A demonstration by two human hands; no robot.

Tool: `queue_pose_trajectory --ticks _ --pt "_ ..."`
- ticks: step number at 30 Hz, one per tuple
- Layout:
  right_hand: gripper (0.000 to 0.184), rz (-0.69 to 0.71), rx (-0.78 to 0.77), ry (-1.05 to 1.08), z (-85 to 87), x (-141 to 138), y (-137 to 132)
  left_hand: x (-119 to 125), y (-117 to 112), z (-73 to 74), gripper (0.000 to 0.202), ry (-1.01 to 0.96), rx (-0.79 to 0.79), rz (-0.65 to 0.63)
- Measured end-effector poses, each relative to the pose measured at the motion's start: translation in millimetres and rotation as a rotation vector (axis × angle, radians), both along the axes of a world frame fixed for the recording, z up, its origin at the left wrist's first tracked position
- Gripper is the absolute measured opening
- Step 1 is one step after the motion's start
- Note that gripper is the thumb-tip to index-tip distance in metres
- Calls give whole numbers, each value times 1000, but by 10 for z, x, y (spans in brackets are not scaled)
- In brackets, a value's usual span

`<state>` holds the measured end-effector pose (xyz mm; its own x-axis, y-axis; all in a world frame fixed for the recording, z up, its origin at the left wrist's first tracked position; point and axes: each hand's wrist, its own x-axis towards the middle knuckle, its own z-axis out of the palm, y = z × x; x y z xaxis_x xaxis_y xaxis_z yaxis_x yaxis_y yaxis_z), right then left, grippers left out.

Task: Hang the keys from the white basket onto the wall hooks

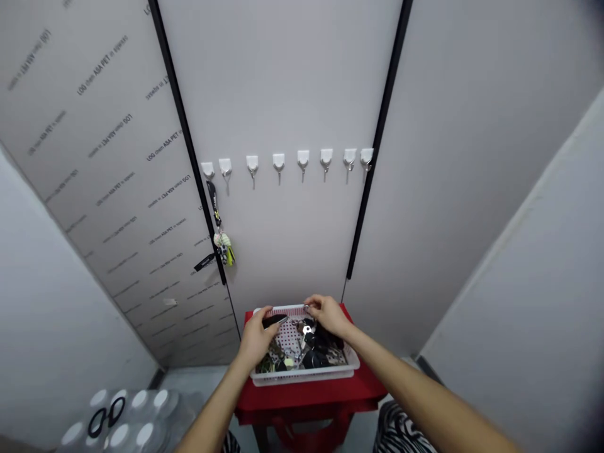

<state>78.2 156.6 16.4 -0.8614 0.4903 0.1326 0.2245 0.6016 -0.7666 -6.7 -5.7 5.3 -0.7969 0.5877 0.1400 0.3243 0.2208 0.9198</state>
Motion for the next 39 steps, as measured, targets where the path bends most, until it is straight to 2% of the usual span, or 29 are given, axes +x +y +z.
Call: queue_pose_trajectory --ticks 3,6,9,11,13,16,17,19,23,30,34,39 --pt "18 -13 -177 85 90 4 73 -16 -15 119 40 -269 175 -5" --pt "15 7 -242 73 149 33 95 -22 -26 253 40 -504 342 -5" --pt "12 56 -235 -16 169 78 35 -20 -25 390 38 -636 486 11" --pt "14 103 -295 -3 188 86 -65 -12 -15 466 36 -669 549 16" --pt "27 156 -521 33 231 57 -195 4 -1 514 35 -667 578 17" --pt "44 171 -976 50 342 -54 -364 42 5 534 37 -624 571 -2" --pt "43 139 -1075 83 387 -100 -398 56 -2 532 38 -609 555 -16" --pt "36 72 -1162 191 478 -192 -431 87 -32 522 39 -578 513 -41" --pt "24 40 -1111 396 652 -334 -430 127 -112 493 39 -502 423 -32" --pt "30 81 -935 530 996 -495 -511 14 -139 481 33 -425 436 71" --pt "32 165 -902 530 1201 -628 -631 -103 -123 581 32 -308 470 133" --pt "23 159 -700 524 1344 -845 -809 -203 -170 753 33 -250 531 243"
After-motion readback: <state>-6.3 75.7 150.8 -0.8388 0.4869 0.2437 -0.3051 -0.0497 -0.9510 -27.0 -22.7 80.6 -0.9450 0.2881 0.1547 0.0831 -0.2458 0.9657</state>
